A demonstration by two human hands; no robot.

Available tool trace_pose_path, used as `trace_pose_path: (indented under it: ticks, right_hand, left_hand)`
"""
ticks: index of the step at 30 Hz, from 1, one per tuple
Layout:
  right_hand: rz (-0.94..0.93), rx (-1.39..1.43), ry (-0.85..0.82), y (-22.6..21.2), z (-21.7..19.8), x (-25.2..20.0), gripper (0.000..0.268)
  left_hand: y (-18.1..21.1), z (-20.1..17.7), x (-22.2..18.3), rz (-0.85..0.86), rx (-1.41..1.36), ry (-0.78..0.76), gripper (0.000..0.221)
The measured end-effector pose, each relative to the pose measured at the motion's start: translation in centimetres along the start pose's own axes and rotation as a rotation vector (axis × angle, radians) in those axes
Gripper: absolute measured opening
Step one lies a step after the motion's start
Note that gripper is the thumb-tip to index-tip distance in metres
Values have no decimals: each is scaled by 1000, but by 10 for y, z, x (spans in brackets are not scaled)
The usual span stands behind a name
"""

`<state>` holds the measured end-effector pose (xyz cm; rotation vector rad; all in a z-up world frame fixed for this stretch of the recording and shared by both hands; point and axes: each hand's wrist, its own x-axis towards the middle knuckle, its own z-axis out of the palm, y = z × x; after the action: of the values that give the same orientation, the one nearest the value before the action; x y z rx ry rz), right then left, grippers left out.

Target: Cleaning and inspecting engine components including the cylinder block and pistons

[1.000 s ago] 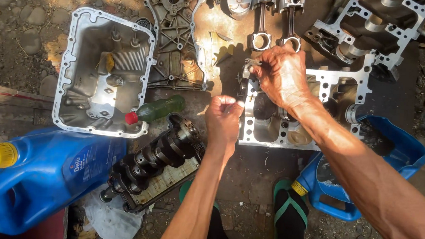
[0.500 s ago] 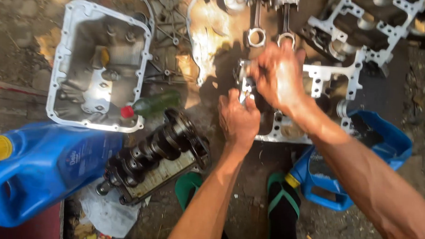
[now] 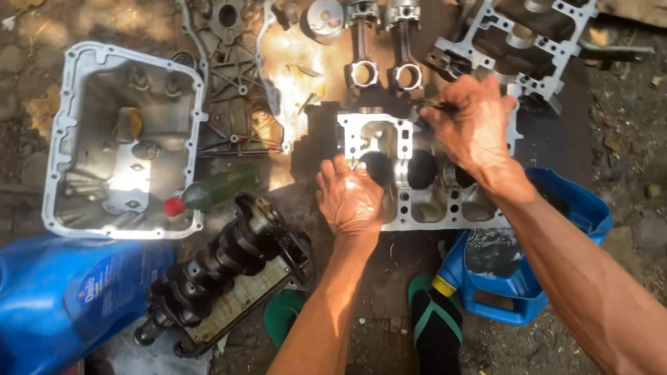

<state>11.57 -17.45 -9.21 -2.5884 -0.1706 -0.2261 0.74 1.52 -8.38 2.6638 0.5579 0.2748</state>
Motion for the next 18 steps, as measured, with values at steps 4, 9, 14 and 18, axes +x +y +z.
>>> trace_pose_path:
  ticks: [4, 9, 14, 18]
  right_hand:
    - [-12, 98, 36, -63, 4, 20, 12]
    - [-228, 255, -13, -121, 19, 24, 7]
    - [-32, -114, 31, -26, -15, -8, 16]
    - [134, 136, -49, -47, -49, -30, 14]
  left_hand:
    - [6, 8, 7, -6, 14, 13, 23]
    - [3, 7, 2, 6, 35, 27, 23]
    - [-2, 10, 1, -28, 1, -25, 25]
    - [-4, 14, 3, 16, 10, -25, 27]
